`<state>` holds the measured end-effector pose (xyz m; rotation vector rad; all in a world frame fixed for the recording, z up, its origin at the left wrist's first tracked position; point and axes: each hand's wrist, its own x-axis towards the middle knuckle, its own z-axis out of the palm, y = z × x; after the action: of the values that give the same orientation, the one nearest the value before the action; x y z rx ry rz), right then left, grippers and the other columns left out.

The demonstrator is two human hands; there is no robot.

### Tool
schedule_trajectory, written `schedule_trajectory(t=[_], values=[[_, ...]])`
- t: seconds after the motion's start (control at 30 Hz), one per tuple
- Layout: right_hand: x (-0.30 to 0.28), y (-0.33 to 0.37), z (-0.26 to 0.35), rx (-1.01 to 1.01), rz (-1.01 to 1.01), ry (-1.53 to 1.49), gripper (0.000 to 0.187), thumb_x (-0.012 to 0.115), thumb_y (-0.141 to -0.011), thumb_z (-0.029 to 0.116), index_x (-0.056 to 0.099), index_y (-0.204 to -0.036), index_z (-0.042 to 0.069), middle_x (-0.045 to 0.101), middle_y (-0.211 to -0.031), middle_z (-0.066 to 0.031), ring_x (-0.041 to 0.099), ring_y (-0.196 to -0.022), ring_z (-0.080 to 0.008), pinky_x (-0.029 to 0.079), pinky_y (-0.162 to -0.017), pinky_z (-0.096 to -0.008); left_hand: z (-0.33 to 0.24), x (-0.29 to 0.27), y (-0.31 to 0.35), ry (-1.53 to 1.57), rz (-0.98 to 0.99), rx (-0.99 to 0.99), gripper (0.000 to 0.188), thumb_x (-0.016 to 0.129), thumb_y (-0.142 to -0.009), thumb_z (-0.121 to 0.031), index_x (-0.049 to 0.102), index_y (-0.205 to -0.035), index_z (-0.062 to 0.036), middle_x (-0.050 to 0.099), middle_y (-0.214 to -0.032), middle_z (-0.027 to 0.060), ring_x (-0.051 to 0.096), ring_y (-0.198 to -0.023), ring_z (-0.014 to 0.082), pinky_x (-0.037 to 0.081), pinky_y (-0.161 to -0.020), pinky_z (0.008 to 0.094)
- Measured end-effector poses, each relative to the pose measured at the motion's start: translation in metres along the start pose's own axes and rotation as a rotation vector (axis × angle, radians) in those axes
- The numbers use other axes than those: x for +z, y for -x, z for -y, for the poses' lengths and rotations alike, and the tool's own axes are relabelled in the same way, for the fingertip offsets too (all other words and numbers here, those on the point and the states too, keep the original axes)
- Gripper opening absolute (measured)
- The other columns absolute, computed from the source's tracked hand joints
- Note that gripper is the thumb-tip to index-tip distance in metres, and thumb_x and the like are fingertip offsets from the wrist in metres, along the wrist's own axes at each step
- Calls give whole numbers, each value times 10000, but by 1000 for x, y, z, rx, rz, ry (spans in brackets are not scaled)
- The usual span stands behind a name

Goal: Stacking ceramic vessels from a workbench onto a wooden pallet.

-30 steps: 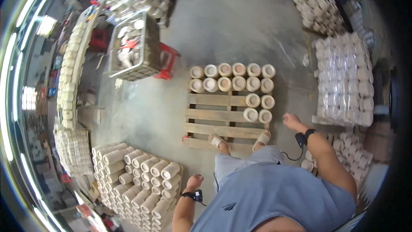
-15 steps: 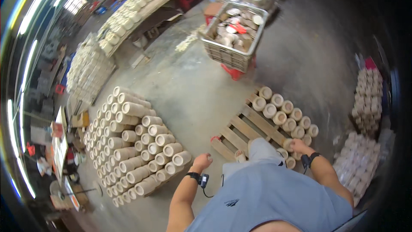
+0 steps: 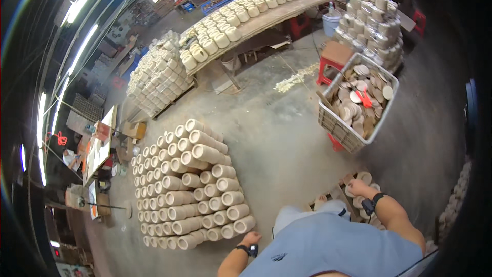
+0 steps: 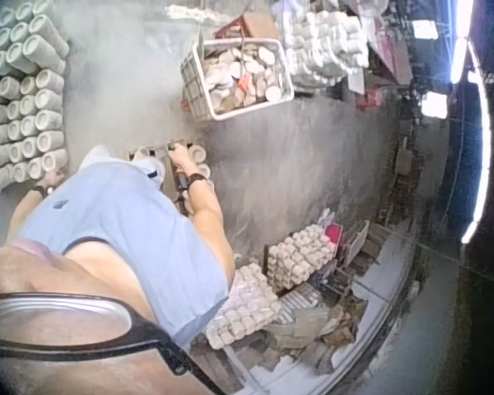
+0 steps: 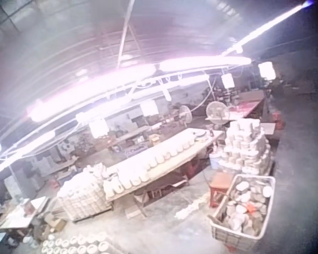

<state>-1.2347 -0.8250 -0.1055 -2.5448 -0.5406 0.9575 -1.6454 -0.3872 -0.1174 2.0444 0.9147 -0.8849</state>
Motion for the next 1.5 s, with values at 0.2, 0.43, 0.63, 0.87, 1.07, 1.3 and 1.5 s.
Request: schedule_trajectory(t=[0.2, 0.43, 0.63, 0.87, 1.07, 1.3, 1.5], values=[[-77, -101, 139, -125, 72, 6, 379, 590, -829, 261, 643, -1142, 55, 701, -1051, -159, 651, -1007, -343, 513, -893, -419, 45, -44, -45, -25, 215, -20, 464, 572, -843, -435, 707, -1031, -33, 702, -979, 208, 667, -959, 360, 502, -881, 450], [-85, -233, 221, -209, 55, -33, 410, 603, -837, 290, 641, -1173, 59, 701, -1077, -154, 661, -1002, -331, 519, -887, -418, 33, -185, -236, -435, 118, 205, 497, 491, -914, -477, 678, -1050, -37, 706, -979, 186, 658, -973, 365, 500, -875, 470], [-125, -320, 282, -185, 36, 15, 410, 607, -835, 275, 649, -1177, 54, 702, -1071, -157, 665, -1001, -328, 521, -886, -405, -250, -488, -272, 815, -545, 717, 204, 635, -895, -177, 576, -1000, -13, 638, -900, 97, 594, -861, 195, 486, -801, 330], [-220, -465, 345, -202, 165, 110, 425, 625, -819, 276, 642, -1174, 42, 703, -1055, -159, 667, -985, -325, 524, -860, -410, -457, -693, -84, 1071, 9, 2114, 286, 659, -920, -353, 542, -910, -92, 610, -963, 82, 606, -888, 259, 513, -803, 463], [-266, -607, 424, -278, 201, 212, 430, 629, -826, 279, 624, -1183, 41, 694, -1036, -165, 660, -968, -342, 520, -852, -428, -549, -729, -90, 1652, -602, 2006, 261, 683, -889, -161, 442, -798, -123, 506, -717, -2, 508, -625, 163, 491, -598, 318], [-304, -713, 499, -426, 220, 249, 425, 643, -829, 293, 623, -1193, 72, 690, -1081, -153, 643, -1021, -357, 516, -869, -440, -621, -809, -132, 1902, -1192, 1238, 386, 760, -791, 1, 395, -804, -124, 473, -729, -43, 447, -565, 124, 500, -578, 307], [-339, -782, 556, -330, 169, 249, 431, 655, -816, 288, 630, -1167, 39, 694, -1054, -167, 656, -996, -347, 523, -862, -421, -591, -912, -240, 1533, -752, 1916, 358, 779, -769, 24, 470, -873, -126, 486, -761, -55, 503, -645, 122, 517, -612, 266]])
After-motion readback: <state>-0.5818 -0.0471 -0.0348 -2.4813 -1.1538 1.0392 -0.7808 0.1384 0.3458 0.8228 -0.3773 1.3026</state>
